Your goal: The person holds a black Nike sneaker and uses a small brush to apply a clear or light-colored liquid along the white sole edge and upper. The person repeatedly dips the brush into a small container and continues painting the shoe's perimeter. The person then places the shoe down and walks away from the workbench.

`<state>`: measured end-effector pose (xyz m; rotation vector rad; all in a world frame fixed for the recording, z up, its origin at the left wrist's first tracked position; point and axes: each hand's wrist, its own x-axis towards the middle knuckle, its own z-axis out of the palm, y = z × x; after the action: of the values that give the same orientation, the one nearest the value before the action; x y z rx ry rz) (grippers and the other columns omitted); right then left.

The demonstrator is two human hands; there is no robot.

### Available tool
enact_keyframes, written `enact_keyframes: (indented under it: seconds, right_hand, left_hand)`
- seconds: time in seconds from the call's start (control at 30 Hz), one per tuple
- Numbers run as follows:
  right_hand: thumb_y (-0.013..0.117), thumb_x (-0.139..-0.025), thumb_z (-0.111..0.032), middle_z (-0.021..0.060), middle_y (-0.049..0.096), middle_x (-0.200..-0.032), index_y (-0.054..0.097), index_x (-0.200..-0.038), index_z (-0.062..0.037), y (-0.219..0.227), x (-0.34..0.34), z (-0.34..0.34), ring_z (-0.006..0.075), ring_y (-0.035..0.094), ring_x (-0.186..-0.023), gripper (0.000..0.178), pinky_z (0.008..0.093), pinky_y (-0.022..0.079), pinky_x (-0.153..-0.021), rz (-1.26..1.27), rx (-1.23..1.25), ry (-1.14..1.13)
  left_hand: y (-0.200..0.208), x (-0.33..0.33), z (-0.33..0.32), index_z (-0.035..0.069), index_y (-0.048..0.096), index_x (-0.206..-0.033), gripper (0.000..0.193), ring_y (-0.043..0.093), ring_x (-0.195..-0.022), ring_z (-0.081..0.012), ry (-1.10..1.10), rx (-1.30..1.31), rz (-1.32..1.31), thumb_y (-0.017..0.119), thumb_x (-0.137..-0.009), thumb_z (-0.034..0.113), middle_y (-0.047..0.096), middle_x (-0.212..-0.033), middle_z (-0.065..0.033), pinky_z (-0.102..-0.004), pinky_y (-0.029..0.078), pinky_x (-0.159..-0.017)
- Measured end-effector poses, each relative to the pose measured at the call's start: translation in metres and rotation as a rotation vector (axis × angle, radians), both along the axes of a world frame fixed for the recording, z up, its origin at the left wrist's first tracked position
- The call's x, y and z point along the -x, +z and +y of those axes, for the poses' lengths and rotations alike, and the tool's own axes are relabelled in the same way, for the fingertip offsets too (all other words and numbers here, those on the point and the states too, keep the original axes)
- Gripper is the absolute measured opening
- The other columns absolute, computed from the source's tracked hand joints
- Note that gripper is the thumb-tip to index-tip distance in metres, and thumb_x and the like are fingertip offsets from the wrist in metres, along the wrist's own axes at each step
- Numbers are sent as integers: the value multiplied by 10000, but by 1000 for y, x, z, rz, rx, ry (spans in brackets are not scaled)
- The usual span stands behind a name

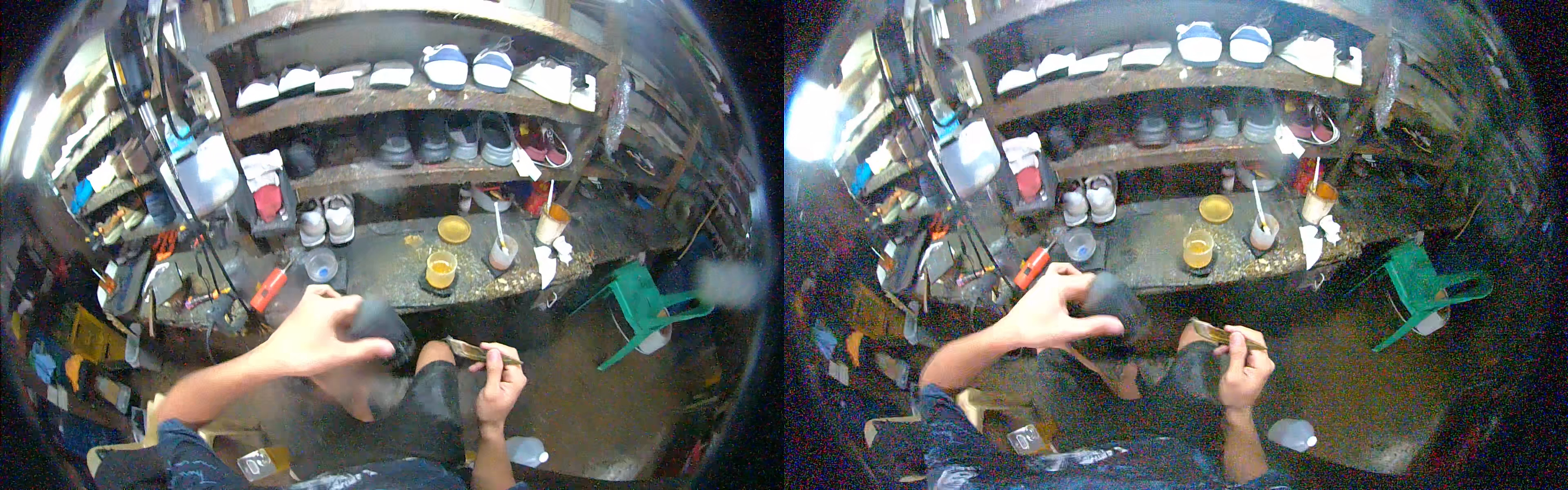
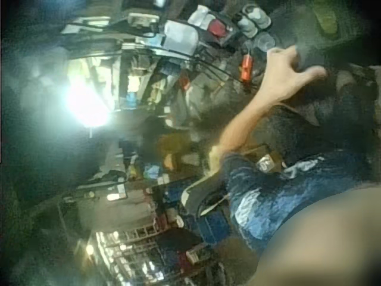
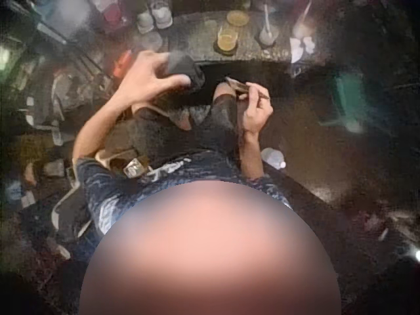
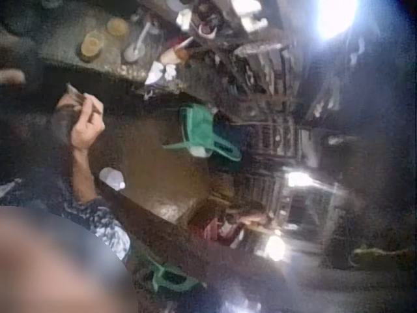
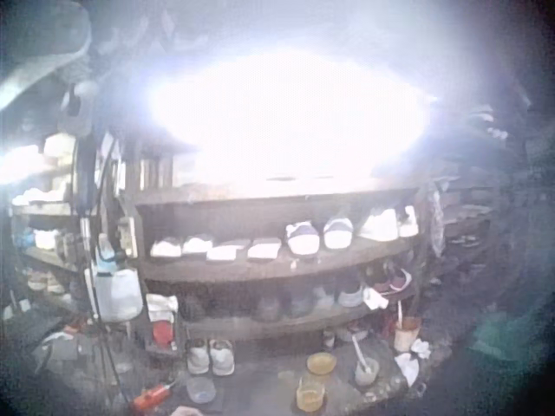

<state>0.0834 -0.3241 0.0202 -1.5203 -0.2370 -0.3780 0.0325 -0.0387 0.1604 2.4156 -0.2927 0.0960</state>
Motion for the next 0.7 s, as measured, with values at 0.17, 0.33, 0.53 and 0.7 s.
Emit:
enact_keyframes:
  seconds: [0.17, 0.33, 0.53, 0.7]
  right_hand:
    - [549, -1070, -92, 85, 688, -989, 692, -1052, 34, -12, -12, -34, 126, 644, -691, 191, 274, 546, -614, 0, -108, -102]
    - [546, -1086, -147, 91, 662, -990, 675, -1025, 49, -26, -17, -64, 120, 624, -678, 243, 272, 520, -614, 2, -134, -154]
    - [553, -1078, -131, 104, 691, -1022, 681, -1039, 45, -27, -21, -84, 130, 633, -690, 221, 283, 538, -634, 22, -123, -179]
    - [557, -1083, -147, 97, 709, -1065, 696, -1134, 30, -18, -21, -89, 128, 656, -742, 230, 275, 529, -708, 81, -145, -164]
  left_hand:
    - [97, -21, -41, 104, 706, -981, 498, 608, -1010, -264, -346, -482, 4, 811, -834, 568, 681, -892, -64, -450, 318, -1069]
    - [186, -37, -62, 75, 706, -1020, 471, 583, -1086, -305, -360, -490, -449, 895, -740, 404, 647, -1067, -79, -454, 396, -985]
    - [231, -55, -66, 13, 683, -1097, 587, 513, -1295, -370, -227, -634, -795, 936, -655, 304, 517, -1427, -160, -474, 415, -1092]
    - [234, -85, -51, 74, 640, -1341, 731, 493, -1403, -403, -302, -713, -845, 938, -700, 259, 532, -1512, -191, -504, 383, -1157]
